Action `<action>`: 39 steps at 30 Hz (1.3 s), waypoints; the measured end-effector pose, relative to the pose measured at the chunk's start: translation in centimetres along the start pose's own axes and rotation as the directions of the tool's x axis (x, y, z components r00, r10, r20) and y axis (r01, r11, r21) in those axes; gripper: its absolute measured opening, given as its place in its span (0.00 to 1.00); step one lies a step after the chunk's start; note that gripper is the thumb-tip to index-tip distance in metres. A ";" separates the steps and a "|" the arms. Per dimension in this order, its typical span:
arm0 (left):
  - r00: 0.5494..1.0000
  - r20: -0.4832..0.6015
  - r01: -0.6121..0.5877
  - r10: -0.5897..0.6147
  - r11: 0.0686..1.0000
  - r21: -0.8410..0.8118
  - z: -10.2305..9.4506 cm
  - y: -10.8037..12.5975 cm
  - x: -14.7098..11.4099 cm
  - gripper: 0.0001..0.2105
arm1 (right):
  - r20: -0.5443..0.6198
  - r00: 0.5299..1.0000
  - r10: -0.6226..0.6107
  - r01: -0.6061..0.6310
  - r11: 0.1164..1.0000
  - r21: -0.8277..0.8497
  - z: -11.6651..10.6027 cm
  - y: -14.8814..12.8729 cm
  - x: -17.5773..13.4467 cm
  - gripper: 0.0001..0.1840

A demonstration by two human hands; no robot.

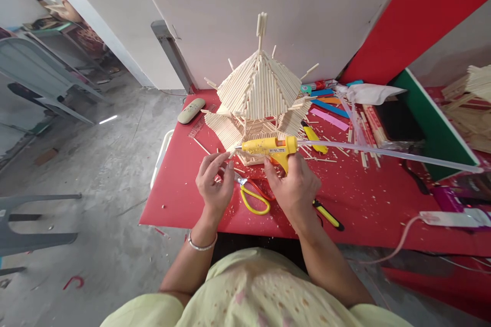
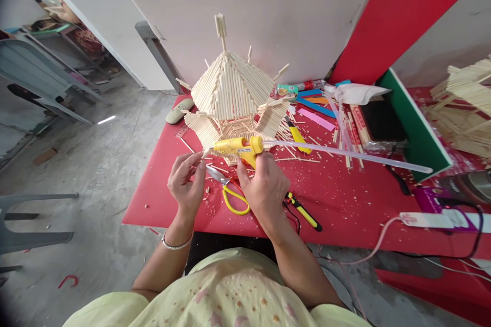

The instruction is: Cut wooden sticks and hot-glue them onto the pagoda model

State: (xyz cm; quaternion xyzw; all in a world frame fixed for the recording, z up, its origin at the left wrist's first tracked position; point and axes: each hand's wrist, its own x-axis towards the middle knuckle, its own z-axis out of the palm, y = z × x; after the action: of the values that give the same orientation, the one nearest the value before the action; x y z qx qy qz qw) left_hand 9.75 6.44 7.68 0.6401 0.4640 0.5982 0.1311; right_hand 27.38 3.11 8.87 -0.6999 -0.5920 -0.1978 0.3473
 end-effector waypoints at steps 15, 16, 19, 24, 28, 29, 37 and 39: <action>1.000 -0.009 0.000 0.000 1.000 -0.022 -0.1 0.3 0.0 0.09 | 0.020 0.999 0.046 -0.045 0.999 -0.027 0.1 0.4 0.1 0.23; 1.000 -0.008 -0.001 0.001 1.000 -0.025 -0.1 0.3 0.0 0.10 | 0.025 0.998 0.050 -0.049 0.998 -0.026 0.1 0.4 0.0 0.23; 1.000 -0.011 -0.003 0.002 1.000 -0.031 -0.2 0.3 0.0 0.10 | 0.037 0.998 0.052 -0.051 0.999 -0.010 0.0 0.3 0.1 0.23; 1.000 -0.014 -0.004 0.004 1.000 -0.027 -0.4 0.4 -0.1 0.10 | 0.056 0.998 0.032 -0.033 0.999 0.029 -0.1 -0.1 0.1 0.24; 1.000 -0.014 -0.019 0.018 1.000 -0.024 -0.5 0.6 -0.1 0.10 | 0.081 0.996 0.035 -0.039 0.998 0.043 0.0 -0.2 0.1 0.26; 1.000 -0.014 -0.020 0.020 0.999 -0.025 -0.5 0.6 -0.1 0.10 | 0.088 0.995 0.041 -0.045 0.998 0.036 0.0 -0.1 0.1 0.26; 1.000 -0.015 -0.009 0.009 1.000 -0.015 -0.5 0.6 -0.2 0.09 | 0.086 0.995 0.046 -0.045 0.999 -0.008 0.1 0.1 0.1 0.26; 1.000 -0.017 -0.007 0.006 1.000 -0.012 -0.6 0.6 -0.2 0.09 | 0.078 0.995 0.056 -0.055 0.998 -0.005 0.1 0.2 0.0 0.25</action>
State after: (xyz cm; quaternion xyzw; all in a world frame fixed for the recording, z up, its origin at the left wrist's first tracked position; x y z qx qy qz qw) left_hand 9.54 5.77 8.11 0.6356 0.4594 0.6068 0.1290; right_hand 27.54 3.18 8.77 -0.7238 -0.5851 -0.1615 0.3281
